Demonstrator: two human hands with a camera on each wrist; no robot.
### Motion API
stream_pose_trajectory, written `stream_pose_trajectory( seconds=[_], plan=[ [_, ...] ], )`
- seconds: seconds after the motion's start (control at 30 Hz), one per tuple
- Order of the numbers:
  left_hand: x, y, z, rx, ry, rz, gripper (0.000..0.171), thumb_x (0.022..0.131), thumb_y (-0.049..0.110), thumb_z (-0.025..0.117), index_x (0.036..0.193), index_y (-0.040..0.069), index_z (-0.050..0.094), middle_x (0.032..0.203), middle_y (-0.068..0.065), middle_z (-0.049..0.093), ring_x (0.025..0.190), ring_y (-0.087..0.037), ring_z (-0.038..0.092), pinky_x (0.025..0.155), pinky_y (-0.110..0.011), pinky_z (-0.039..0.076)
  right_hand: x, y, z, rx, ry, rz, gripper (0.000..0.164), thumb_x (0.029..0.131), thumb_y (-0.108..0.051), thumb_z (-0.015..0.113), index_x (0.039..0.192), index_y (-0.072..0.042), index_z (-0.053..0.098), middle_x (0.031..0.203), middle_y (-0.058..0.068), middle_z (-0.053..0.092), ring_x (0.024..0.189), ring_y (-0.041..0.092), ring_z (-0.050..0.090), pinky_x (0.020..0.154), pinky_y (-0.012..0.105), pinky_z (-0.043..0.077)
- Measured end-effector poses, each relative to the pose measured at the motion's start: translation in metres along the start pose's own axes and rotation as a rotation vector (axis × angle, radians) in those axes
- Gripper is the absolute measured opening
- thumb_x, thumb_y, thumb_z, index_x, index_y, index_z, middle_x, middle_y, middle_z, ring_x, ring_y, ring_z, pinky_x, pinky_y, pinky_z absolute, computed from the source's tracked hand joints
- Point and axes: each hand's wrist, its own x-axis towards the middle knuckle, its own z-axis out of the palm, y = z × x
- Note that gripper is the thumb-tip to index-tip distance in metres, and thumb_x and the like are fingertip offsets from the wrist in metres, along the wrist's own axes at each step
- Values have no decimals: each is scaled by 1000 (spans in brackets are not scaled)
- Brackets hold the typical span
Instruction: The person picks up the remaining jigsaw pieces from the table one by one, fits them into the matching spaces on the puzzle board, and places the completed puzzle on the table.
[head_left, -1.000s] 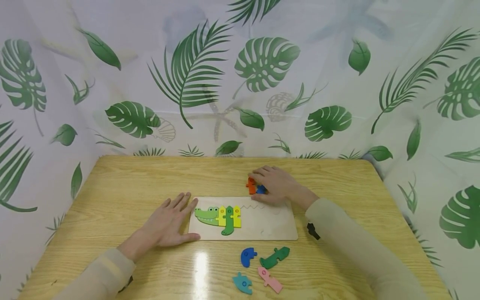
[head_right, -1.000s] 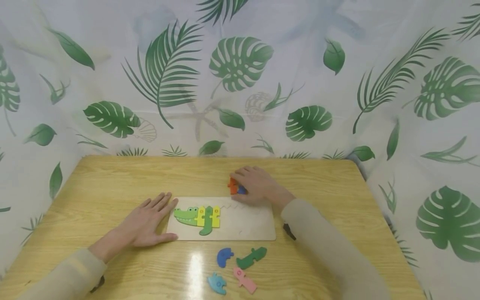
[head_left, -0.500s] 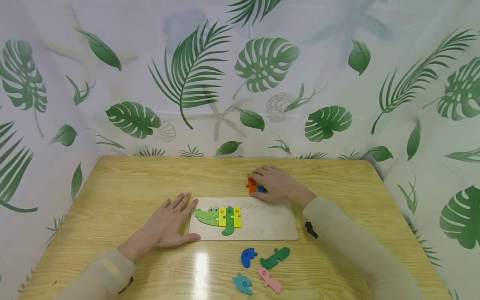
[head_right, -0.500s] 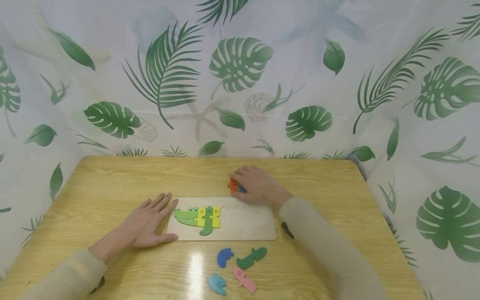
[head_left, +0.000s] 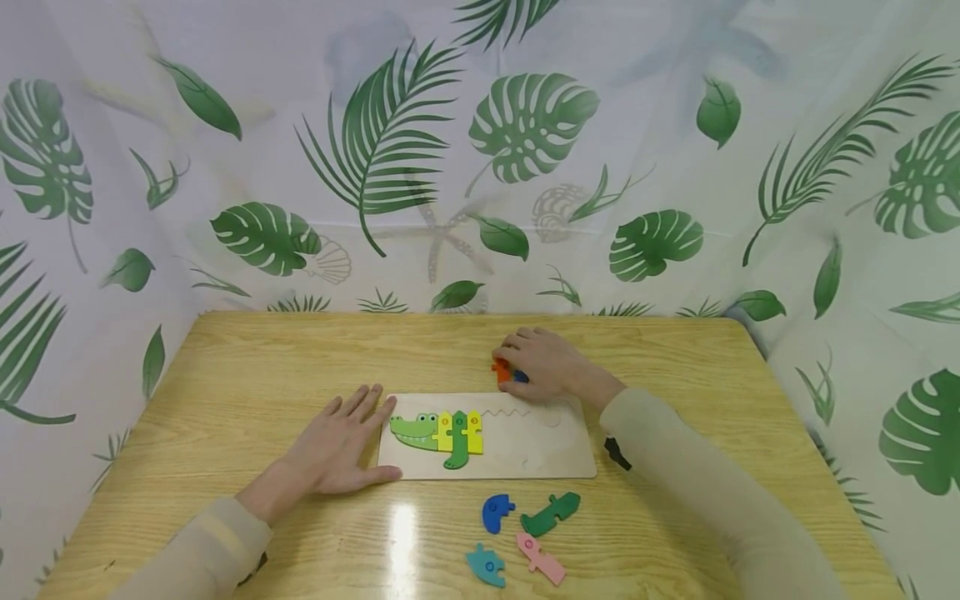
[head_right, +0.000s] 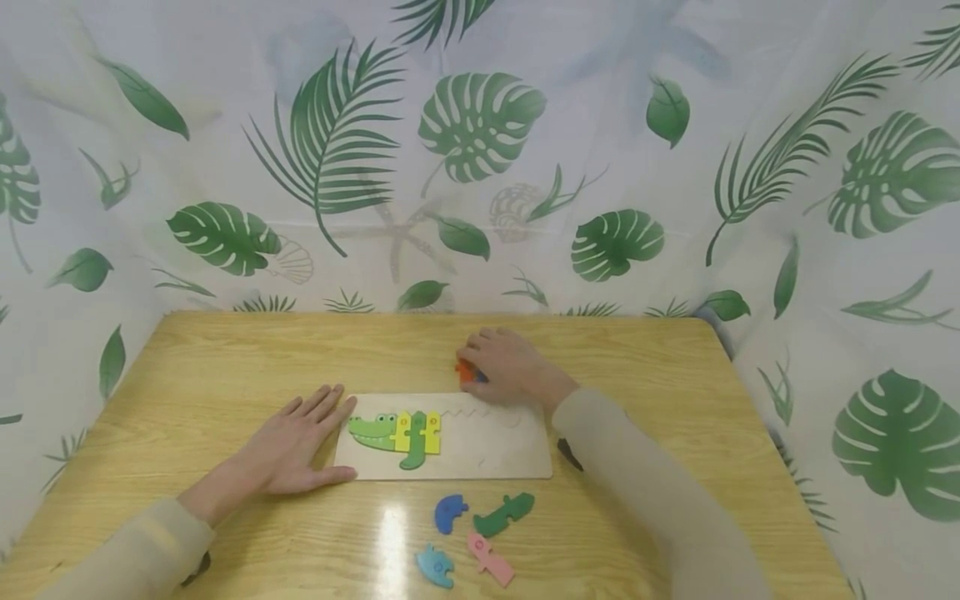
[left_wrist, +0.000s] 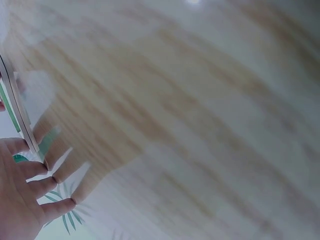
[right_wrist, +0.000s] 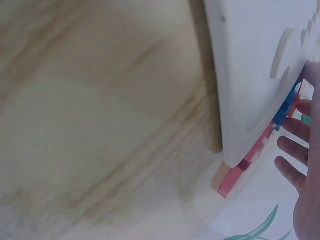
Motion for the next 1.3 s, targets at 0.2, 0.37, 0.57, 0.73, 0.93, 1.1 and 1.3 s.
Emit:
stream_pose_trajectory(
  seconds=[0.2,0.37,0.57,0.73,0.93,1.1,1.3],
  plan=[
    [1,-1,0,6,6,3,107,93,82,49,168,9,28,174,-22,26,162,-41,30,126,-64,35,2,0,-2,-6,-4,-1,60,102,-60,57,144,-17,62,141,8,66,130,30,62,116,49,50],
    [1,0,-1,6,4,2,106,93,82,49,168,10,28,174,-22,25,162,-41,29,126,-63,35,3,0,-3,-2,-4,4,59,102,-60,57,143,-17,63,138,8,66,128,29,62,114,48,51],
    [1,0,-1,7,-2,2,106,93,82,49,168,9,28,174,-22,25,162,-41,29,126,-64,35,3,0,-2,-6,3,9,56,101,-59,58,138,-18,65,132,6,67,121,27,62,109,47,53],
    [1,-1,-1,-4,-11,-1,106,94,81,49,168,8,28,174,-23,25,162,-42,28,127,-64,34,4,-1,-2,-11,3,10,55,100,-59,59,136,-17,66,130,6,68,118,26,61,106,45,54],
    [0,0,-1,-12,-9,-1,106,94,80,50,167,7,29,174,-24,26,161,-43,29,126,-65,34,2,-2,-4,-16,6,16,55,100,-59,61,136,-18,66,131,6,68,118,26,61,106,45,54],
    [0,1,-2,-14,-9,-1,105,94,80,51,167,7,30,173,-24,26,161,-43,30,126,-65,34,-3,-1,-7,-17,34,7,56,99,-60,62,136,-17,67,131,6,68,117,26,63,105,44,55],
    [-1,0,-2,-14,-1,1,105,94,80,51,167,6,30,173,-24,27,161,-43,31,125,-65,35,-8,-1,-10,7,52,5,60,99,-60,63,139,-15,65,133,8,68,120,28,64,107,47,55]
  ],
)
